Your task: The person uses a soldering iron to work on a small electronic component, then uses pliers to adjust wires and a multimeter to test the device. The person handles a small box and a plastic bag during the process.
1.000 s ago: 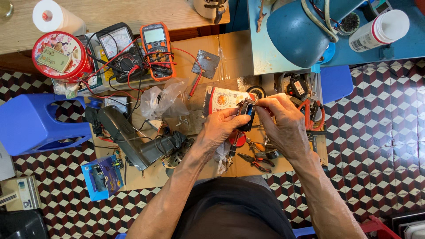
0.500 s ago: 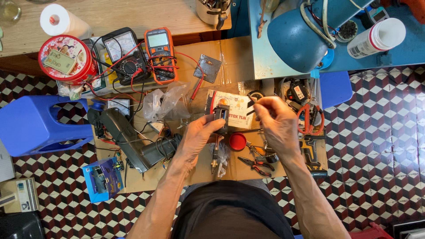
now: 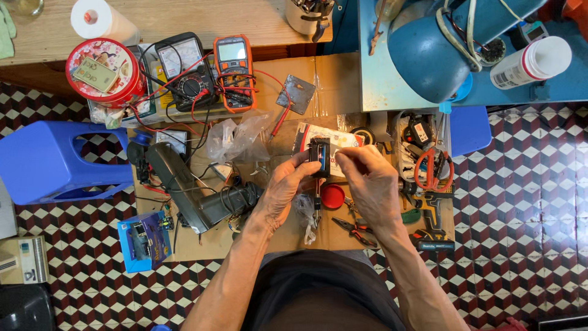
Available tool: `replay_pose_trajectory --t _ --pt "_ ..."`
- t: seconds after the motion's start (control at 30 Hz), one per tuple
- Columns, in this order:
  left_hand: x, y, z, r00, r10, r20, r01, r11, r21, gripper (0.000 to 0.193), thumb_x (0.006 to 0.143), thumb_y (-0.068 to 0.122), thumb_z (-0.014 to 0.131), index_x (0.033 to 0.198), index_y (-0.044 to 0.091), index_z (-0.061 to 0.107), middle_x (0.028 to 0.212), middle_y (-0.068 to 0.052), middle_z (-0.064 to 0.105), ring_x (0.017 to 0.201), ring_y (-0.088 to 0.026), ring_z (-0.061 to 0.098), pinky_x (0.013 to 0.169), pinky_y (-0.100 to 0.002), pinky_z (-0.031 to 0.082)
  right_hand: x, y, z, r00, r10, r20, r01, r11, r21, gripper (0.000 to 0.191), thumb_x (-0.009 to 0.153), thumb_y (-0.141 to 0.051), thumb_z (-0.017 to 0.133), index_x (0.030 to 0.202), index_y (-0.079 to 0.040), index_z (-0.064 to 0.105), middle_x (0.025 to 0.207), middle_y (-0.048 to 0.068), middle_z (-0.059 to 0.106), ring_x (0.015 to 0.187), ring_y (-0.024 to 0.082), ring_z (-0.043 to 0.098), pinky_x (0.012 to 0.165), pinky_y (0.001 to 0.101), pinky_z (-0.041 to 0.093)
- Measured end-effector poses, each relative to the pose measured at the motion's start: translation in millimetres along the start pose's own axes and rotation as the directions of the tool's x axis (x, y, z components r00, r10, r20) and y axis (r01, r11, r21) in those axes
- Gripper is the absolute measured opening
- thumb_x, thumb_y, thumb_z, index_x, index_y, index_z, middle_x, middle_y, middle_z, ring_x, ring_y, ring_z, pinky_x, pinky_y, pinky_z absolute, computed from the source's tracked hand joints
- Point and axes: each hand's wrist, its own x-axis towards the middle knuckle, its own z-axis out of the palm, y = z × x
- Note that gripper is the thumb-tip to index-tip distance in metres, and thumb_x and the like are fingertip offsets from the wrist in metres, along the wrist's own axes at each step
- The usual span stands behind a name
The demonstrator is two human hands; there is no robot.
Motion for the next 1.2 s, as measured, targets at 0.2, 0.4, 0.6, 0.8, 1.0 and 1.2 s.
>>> replay_pose_trajectory --t 0.2,0.4,0.6,0.8,1.0,1.2 --pt "10 -23 5 0.989 0.143 0.026 -0.143 0.99 -0.019 0.047 0.097 0.018 0.065 0.14 0.001 0.055 0.121 -0.005 0.07 0.105 -0.01 0.064 0.091 -0.027 0.054 2 -18 11 1.0 -0.03 -0.003 0.029 0.99 -0.137 0.016 0.093 -0.014 0.073 0.102 0.0 0.075 0.089 0.009 0.07 0.075 0.017 0.068 0.068 0.0301 0.054" --pt "8 -29 15 0.969 0.245 -0.037 -0.245 0.969 0.007 0.048 0.097 0.016 0.065 0.141 0.001 0.053 0.13 -0.01 0.068 0.113 -0.012 0.063 0.094 -0.026 0.054 4 -17 13 0.998 -0.063 0.009 0.064 0.987 -0.15 0.016 0.096 -0.013 0.069 0.102 0.0 0.074 0.088 0.011 0.072 0.075 0.019 0.071 0.069 0.0313 0.055" --pt "4 -25 21 0.949 0.307 -0.072 -0.3 0.95 0.092 0.047 0.099 0.018 0.065 0.14 -0.002 0.053 0.132 -0.013 0.068 0.116 -0.014 0.064 0.097 -0.027 0.053 5 -15 17 0.998 -0.064 0.014 0.065 0.973 -0.219 0.016 0.097 -0.013 0.067 0.1 0.002 0.072 0.09 0.013 0.072 0.077 0.02 0.072 0.07 0.0336 0.056" --pt "7 -31 23 0.924 0.373 -0.088 -0.363 0.926 0.108 0.046 0.1 0.016 0.065 0.141 -0.003 0.054 0.133 -0.014 0.068 0.119 -0.014 0.063 0.1 -0.026 0.051 5 -13 26 0.992 -0.119 -0.045 0.099 0.945 -0.313 0.013 0.095 -0.011 0.067 0.096 0.002 0.069 0.088 0.014 0.068 0.072 0.023 0.068 0.067 0.0364 0.055" --pt "13 -36 22 0.925 0.377 -0.041 -0.376 0.926 0.022 0.047 0.1 0.017 0.065 0.142 -0.003 0.053 0.134 -0.014 0.067 0.119 -0.013 0.061 0.101 -0.026 0.05 6 -10 27 0.987 -0.143 -0.074 0.108 0.93 -0.35 0.012 0.097 -0.01 0.066 0.094 0.001 0.066 0.085 0.012 0.064 0.069 0.023 0.066 0.065 0.037 0.054" --pt "12 -32 23 0.93 0.355 -0.089 -0.341 0.929 0.147 0.049 0.098 0.017 0.067 0.141 -0.001 0.054 0.131 -0.013 0.07 0.117 -0.011 0.063 0.098 -0.025 0.051 2 -5 31 0.982 -0.146 -0.123 0.092 0.926 -0.367 0.013 0.097 -0.012 0.066 0.095 0.001 0.066 0.089 0.014 0.064 0.068 0.023 0.067 0.063 0.037 0.055"
